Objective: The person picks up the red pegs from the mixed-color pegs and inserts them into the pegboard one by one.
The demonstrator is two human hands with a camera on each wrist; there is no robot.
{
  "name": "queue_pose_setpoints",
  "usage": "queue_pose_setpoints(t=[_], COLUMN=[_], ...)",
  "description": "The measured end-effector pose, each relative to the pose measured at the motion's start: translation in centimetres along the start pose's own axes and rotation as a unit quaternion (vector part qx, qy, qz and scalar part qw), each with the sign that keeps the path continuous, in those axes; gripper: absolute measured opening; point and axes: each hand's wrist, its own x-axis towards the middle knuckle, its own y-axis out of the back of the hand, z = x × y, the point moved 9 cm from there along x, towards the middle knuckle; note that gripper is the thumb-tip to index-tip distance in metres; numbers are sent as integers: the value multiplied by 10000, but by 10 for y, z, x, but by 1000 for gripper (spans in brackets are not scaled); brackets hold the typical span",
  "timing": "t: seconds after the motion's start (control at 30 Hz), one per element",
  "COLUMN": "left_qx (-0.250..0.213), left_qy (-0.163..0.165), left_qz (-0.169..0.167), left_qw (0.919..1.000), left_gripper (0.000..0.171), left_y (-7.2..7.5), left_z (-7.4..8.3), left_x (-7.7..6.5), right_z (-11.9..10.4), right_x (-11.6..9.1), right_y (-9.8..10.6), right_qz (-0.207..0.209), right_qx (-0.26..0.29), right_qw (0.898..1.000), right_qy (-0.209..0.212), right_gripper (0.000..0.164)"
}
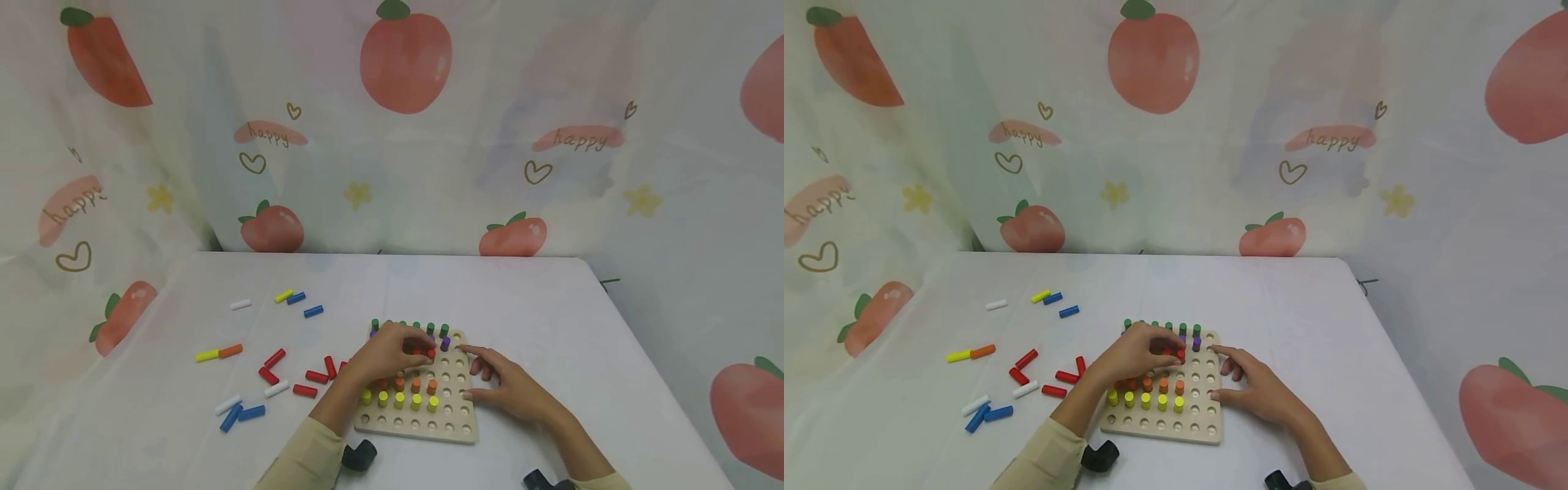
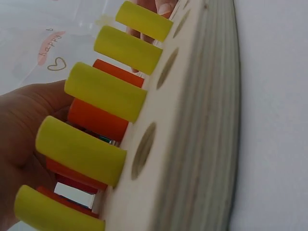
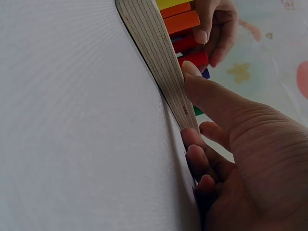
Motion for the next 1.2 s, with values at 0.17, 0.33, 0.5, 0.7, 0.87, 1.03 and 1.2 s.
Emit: queue_pose_setpoints(t=[0.17, 0.33, 0.5, 0.7, 0.87, 1.03, 1.2], left_qx=[-54, -15, 89, -26, 13, 107, 129], left_qy=[59, 140, 232, 304, 461, 614, 766], left_qz=[-61, -36, 196, 514, 620, 653, 613], left_qw=[9999, 9999, 9995, 9982, 9970, 9959, 9951], left_gripper=[27, 26, 22, 23, 24, 23, 22], left_y=[6, 20, 37, 55, 67, 76, 82], left_z=[-1, -9, -21, -38, -50, -60, -71], left_x=[-7, -16, -29, -47, -58, -69, -79], right_z=[1, 4, 4, 0, 0, -1, -2], right_x=[0, 2, 3, 3, 3, 4, 4], right_y=[0, -2, -2, -2, -2, -1, 0], right_qz=[18, 6, 57, 88, 45, 67, 55], right_qx=[-28, -62, -101, -119, -61, -83, -110], right_qw=[10000, 9997, 9993, 9995, 9995, 9995, 9996], right_qy=[-76, -250, -354, -263, -296, -310, -273], right_gripper=[77, 79, 79, 78, 78, 78, 78])
